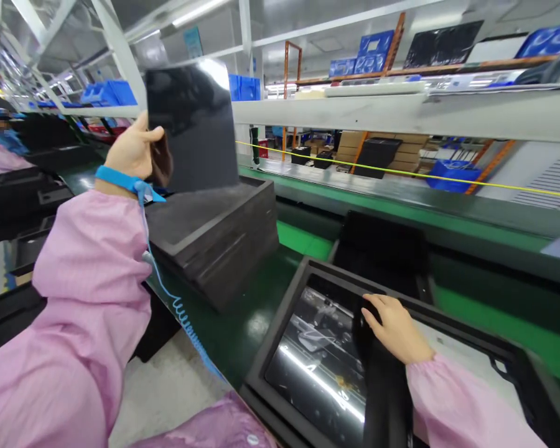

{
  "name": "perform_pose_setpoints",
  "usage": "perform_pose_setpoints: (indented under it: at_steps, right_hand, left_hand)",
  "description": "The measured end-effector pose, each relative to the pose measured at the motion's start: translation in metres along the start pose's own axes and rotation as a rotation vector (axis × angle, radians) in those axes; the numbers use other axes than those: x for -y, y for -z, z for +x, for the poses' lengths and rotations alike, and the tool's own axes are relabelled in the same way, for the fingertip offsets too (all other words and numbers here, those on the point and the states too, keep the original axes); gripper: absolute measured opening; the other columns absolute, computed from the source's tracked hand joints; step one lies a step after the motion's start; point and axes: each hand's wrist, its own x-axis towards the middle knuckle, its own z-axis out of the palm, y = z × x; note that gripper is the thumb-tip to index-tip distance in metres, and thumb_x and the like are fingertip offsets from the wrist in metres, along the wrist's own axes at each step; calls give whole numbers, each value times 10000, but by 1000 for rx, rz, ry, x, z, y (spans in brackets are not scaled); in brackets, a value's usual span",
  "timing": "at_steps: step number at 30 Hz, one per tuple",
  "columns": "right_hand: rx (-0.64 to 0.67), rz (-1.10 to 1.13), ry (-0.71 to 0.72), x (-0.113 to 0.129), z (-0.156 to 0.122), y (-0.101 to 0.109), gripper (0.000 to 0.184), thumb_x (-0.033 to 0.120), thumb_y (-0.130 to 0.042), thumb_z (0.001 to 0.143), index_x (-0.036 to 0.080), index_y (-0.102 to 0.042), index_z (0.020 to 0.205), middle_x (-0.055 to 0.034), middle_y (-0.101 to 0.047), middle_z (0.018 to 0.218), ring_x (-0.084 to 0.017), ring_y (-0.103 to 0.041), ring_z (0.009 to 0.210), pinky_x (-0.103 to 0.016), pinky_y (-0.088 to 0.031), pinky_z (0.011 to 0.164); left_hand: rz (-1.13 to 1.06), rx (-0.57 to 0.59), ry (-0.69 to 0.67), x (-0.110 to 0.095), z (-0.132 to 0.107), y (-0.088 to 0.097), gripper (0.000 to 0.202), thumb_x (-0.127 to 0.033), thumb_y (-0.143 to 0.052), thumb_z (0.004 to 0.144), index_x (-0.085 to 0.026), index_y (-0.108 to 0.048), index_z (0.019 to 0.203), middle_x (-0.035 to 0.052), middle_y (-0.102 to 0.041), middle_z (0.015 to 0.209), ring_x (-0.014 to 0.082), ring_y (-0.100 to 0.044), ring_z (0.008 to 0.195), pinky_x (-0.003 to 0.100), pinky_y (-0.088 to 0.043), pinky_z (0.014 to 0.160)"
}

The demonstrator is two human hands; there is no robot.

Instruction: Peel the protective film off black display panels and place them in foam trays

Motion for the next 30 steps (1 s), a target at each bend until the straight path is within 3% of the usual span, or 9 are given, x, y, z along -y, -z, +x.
perform_pose_setpoints:
  at_steps: [4,8,14,18,20,22,24,26,30]
  right_hand:
    - [-15,-102,-40,-13,-1,-19,488,498,-382,690,101,-628,832,-237,-583,1034,-461,-426,1107,-641,-339,870]
    - [-21,-81,-93,-14,3,-26,434,535,-404,661,146,-570,758,-218,-589,977,-458,-404,1110,-642,-313,898]
    - [-91,132,-279,-10,9,-8,403,598,-535,593,227,-512,748,-141,-604,863,-435,-446,1106,-610,-350,917]
    - [-45,578,-457,18,1,17,431,591,-605,674,275,-562,964,-59,-620,768,-311,-622,756,-440,-536,677]
    - [-102,910,-559,37,-4,26,412,493,-742,578,269,-598,892,-52,-617,753,-286,-629,717,-362,-555,604]
    - [-214,1082,-617,53,-7,32,347,387,-812,489,247,-597,723,-49,-607,732,-270,-626,695,-321,-556,573]
    - [-328,1063,-624,62,-7,37,344,396,-812,471,234,-567,651,-39,-602,713,-253,-621,675,-318,-561,566]
    - [-417,1046,-638,65,-6,44,380,421,-808,450,223,-583,683,-46,-616,751,-251,-621,692,-329,-569,577]
    - [-533,958,-669,66,-6,52,466,470,-787,447,190,-629,784,-68,-635,815,-247,-625,748,-331,-570,628]
  left_hand:
    - [179,13,295,39,12,33,312,23,-599,722,-141,-657,980,-26,-719,815,186,-508,1116,344,-292,1050]
    - [306,41,478,64,14,39,267,2,-626,684,-137,-712,895,47,-690,643,260,-584,1031,448,-317,1015]
    - [483,107,394,34,6,19,204,-33,-711,618,-149,-733,784,74,-726,980,248,-545,1143,322,-298,1048]
    - [490,248,188,-13,-58,-16,339,-153,-640,764,-223,-666,1095,0,-637,1217,178,-506,1196,193,-293,1034]
    - [527,489,-67,-24,-109,-37,365,-234,-573,825,-223,-613,1188,15,-617,1244,199,-508,1198,209,-310,1035]
    - [481,818,-139,-17,-157,-58,450,-275,-578,824,-256,-534,1272,4,-542,1336,201,-461,1255,212,-292,1062]
    - [425,974,13,5,-193,-79,662,-344,-595,810,-255,-308,1400,22,-320,1486,217,-319,1354,268,-261,1100]
    - [289,896,148,35,-214,-101,831,-379,-627,782,-250,-133,1437,42,-186,1531,245,-180,1401,358,-184,1140]
    - [-347,923,422,69,-230,-141,883,-282,-628,802,-289,-26,1448,81,-286,1503,248,-301,1360,381,-318,1087]
